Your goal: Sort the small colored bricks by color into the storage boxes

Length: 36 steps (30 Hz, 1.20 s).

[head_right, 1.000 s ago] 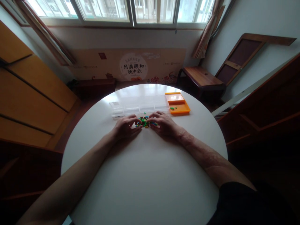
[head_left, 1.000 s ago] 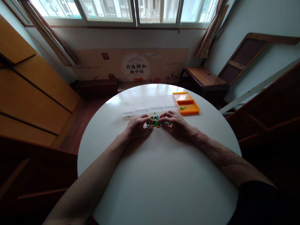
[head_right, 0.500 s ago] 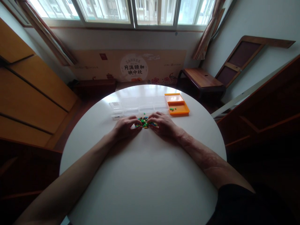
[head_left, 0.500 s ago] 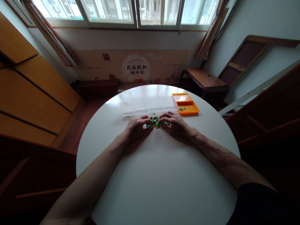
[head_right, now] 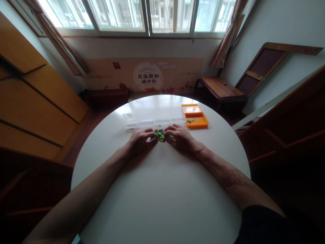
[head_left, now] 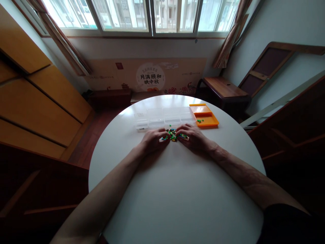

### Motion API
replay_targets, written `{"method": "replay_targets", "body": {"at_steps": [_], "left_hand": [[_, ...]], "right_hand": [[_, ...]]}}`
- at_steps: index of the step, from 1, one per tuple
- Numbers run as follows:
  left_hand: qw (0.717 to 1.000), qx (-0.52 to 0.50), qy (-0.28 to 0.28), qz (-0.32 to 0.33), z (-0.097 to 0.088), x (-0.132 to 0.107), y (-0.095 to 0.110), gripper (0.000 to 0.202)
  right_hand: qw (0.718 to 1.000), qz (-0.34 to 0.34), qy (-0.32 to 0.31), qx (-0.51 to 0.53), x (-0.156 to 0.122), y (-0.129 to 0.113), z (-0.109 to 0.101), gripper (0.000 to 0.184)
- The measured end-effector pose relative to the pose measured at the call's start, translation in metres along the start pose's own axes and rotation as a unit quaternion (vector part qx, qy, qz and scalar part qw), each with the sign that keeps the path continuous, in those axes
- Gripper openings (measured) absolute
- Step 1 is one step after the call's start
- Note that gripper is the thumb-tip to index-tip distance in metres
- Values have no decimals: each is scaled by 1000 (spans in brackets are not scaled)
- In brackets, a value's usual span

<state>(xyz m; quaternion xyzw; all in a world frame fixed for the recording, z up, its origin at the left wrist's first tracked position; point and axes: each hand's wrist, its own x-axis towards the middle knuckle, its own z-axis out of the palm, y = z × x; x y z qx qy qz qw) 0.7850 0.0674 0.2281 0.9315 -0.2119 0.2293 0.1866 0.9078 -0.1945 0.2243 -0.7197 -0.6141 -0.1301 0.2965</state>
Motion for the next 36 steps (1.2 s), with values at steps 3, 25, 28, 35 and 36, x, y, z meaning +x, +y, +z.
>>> {"method": "replay_targets", "body": {"at_steps": [3,25,28,35,36], "left_hand": [[1000,7,-2,-8,1,0,0,15],[1000,27,-4,-12,2,0,0,14],[999,28,-4,-16,3,0,1,13],[999,31,-1,-18,1,-1,2,14],[999,30,-4,-18,1,-1,2,15]], "right_hand": [[1000,3,-1,10,1,-1,-1,12],[996,49,69,11,-6,-4,-11,10],[985,107,137,7,-13,8,-20,19],[910,311,269,57,-32,46,-36,42],[902,327,272,75,-33,48,-36,45]]}}
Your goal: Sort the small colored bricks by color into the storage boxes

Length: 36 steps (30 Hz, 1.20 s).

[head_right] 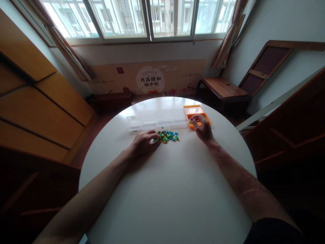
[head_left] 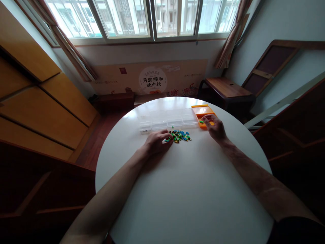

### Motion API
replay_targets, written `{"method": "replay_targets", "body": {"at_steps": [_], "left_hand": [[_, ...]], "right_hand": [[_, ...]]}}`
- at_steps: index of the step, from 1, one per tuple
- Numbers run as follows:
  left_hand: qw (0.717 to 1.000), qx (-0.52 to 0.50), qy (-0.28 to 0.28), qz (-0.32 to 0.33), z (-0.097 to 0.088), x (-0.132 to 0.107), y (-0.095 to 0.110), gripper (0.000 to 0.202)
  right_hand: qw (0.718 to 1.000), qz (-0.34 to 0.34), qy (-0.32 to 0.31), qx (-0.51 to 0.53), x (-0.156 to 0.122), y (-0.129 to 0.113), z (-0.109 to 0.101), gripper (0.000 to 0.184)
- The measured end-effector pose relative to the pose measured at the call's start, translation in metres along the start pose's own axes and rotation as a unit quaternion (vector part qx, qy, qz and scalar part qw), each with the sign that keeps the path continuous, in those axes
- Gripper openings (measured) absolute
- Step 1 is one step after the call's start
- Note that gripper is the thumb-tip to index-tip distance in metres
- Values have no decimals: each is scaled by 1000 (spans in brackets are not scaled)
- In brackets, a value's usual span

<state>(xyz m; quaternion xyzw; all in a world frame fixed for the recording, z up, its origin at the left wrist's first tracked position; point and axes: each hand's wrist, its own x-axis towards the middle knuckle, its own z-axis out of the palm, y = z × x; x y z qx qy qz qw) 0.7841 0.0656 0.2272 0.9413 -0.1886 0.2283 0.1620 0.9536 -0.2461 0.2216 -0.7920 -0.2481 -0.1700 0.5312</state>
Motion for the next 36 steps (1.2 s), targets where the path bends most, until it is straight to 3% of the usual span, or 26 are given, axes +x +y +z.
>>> {"method": "replay_targets", "body": {"at_steps": [3,6,12,15,27,36], "left_hand": [[1000,0,-2,-1,0,0,0,15],[1000,-1,5,0,1,1,-1,14],[1000,-12,6,7,-3,2,3,15],[1000,-16,7,5,-5,3,5,15],[1000,-26,9,-4,-3,2,5,15],[1000,-22,11,-2,-2,2,3,14]], "right_hand": [[999,28,-20,39,-1,1,0,47],[997,6,-70,42,-8,-7,6,43],[963,-176,-202,-18,-27,-30,23,21],[944,-222,-238,-50,-33,-37,28,6],[954,-205,-220,-9,-34,-42,26,6],[954,-198,-226,12,-35,-31,28,9]]}}
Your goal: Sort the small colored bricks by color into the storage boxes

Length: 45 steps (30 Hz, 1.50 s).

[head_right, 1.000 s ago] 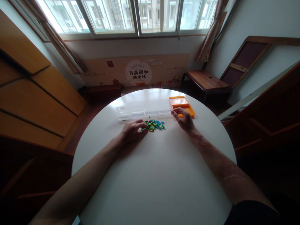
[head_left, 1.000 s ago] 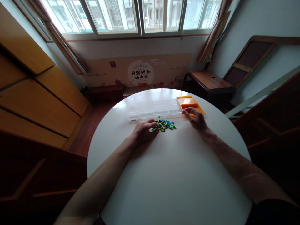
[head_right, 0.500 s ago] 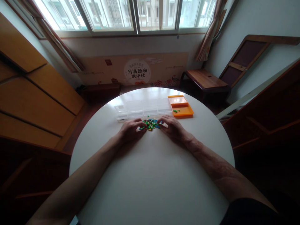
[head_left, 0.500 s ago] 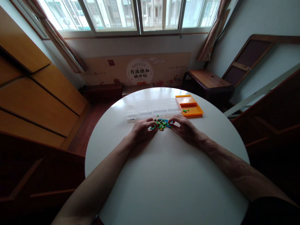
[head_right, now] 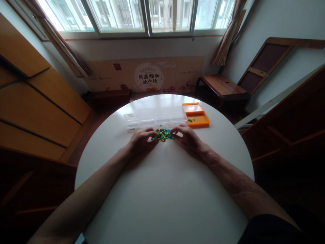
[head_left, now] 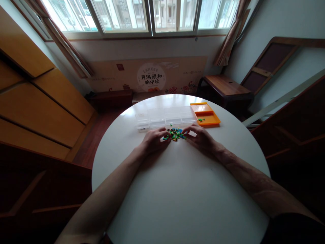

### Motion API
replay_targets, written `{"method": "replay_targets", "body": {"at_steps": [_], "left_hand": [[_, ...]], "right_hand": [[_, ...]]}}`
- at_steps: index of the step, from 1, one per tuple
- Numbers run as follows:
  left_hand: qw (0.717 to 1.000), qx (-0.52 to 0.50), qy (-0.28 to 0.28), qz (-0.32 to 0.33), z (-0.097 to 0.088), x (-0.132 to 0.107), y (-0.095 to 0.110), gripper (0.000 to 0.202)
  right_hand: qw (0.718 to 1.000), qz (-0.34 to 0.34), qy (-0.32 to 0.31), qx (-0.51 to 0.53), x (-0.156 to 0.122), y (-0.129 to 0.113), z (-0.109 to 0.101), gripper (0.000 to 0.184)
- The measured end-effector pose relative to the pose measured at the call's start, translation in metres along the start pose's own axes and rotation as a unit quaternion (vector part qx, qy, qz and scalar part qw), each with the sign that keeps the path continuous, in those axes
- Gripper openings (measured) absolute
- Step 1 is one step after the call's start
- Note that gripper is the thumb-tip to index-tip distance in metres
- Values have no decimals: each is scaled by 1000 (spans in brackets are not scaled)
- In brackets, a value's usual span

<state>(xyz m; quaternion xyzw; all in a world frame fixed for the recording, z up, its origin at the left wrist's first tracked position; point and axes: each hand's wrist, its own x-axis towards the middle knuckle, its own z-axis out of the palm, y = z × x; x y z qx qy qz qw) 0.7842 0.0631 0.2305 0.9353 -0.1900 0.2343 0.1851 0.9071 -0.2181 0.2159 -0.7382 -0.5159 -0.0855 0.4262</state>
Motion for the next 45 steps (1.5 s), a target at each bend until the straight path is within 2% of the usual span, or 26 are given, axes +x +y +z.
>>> {"method": "replay_targets", "body": {"at_steps": [5,8,14,17,19,23,27,29,31,35,45], "left_hand": [[1000,12,-3,-6,0,-1,0,14],[1000,11,-2,-4,1,-1,-1,14],[1000,5,2,5,1,-1,-3,13],[1000,8,2,3,2,-2,-3,14],[1000,13,0,-2,2,-2,-3,14],[1000,14,-1,-2,2,-2,-3,13],[1000,15,2,-4,0,-1,-1,13],[1000,15,1,-7,-1,-1,1,14],[1000,13,-4,-8,-1,-1,1,15],[1000,12,-6,-5,-1,-1,0,16],[1000,16,-10,-7,-1,-1,0,15]], "right_hand": [[1000,-1,17,-26,2,0,-4,12],[995,10,60,-83,6,2,-13,16],[951,140,195,-194,5,31,-40,14],[930,195,225,-217,1,46,-46,13],[926,203,231,-220,0,50,-46,14],[954,140,189,-186,1,36,-38,13],[992,23,45,-117,4,8,-25,10],[996,-20,-20,-89,5,-3,-17,11],[995,-37,-50,-80,5,-9,-11,13],[994,-30,-50,-87,4,-10,-4,14],[996,-32,-43,-70,4,-5,-1,8]]}}
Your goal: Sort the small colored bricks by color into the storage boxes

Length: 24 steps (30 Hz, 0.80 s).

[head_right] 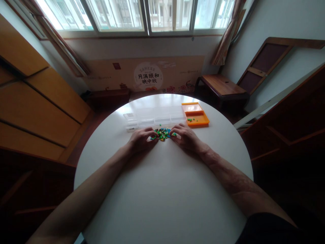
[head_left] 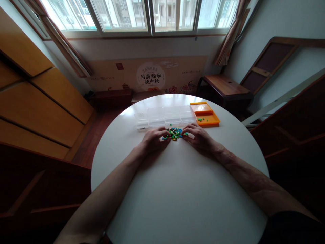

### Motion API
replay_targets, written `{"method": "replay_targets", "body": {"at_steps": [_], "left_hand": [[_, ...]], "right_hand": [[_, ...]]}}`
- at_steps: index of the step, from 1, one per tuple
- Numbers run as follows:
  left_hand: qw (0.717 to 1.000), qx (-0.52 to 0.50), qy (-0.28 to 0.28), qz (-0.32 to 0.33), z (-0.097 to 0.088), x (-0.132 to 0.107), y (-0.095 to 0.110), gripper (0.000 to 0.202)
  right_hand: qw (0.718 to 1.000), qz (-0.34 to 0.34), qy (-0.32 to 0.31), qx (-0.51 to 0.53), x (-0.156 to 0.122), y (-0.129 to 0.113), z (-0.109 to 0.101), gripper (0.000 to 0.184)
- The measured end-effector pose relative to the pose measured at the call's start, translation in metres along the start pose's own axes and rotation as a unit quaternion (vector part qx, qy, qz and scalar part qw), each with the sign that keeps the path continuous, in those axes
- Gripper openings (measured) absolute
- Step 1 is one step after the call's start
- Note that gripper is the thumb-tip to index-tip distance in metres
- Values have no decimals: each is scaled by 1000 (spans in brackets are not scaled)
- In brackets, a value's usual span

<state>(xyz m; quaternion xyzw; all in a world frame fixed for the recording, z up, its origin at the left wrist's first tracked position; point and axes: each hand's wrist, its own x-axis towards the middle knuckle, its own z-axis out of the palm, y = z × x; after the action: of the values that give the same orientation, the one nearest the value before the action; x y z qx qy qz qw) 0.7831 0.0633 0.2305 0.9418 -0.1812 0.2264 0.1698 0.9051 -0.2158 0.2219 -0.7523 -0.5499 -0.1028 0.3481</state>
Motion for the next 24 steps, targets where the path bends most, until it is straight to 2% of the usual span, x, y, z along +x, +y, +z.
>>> {"method": "replay_targets", "body": {"at_steps": [4,8,12,14,20,22,24], "left_hand": [[1000,-1,6,-2,1,0,0,13],[1000,-5,6,-2,1,0,-2,14],[1000,-4,-1,-6,3,-2,-4,16],[1000,-3,0,-7,3,-2,-4,16],[1000,6,29,0,0,1,-5,20],[1000,5,31,4,-3,4,-4,25],[1000,-3,16,4,-6,7,-2,33]], "right_hand": [[999,22,29,13,-2,6,-2,9],[993,63,99,-4,-2,17,-9,18],[963,152,212,-66,-3,32,-18,21],[944,200,249,-88,-6,43,-21,22],[914,281,270,-114,-15,65,-20,19],[919,273,261,-113,-15,62,-18,18],[936,233,243,-101,-12,54,-16,15]]}}
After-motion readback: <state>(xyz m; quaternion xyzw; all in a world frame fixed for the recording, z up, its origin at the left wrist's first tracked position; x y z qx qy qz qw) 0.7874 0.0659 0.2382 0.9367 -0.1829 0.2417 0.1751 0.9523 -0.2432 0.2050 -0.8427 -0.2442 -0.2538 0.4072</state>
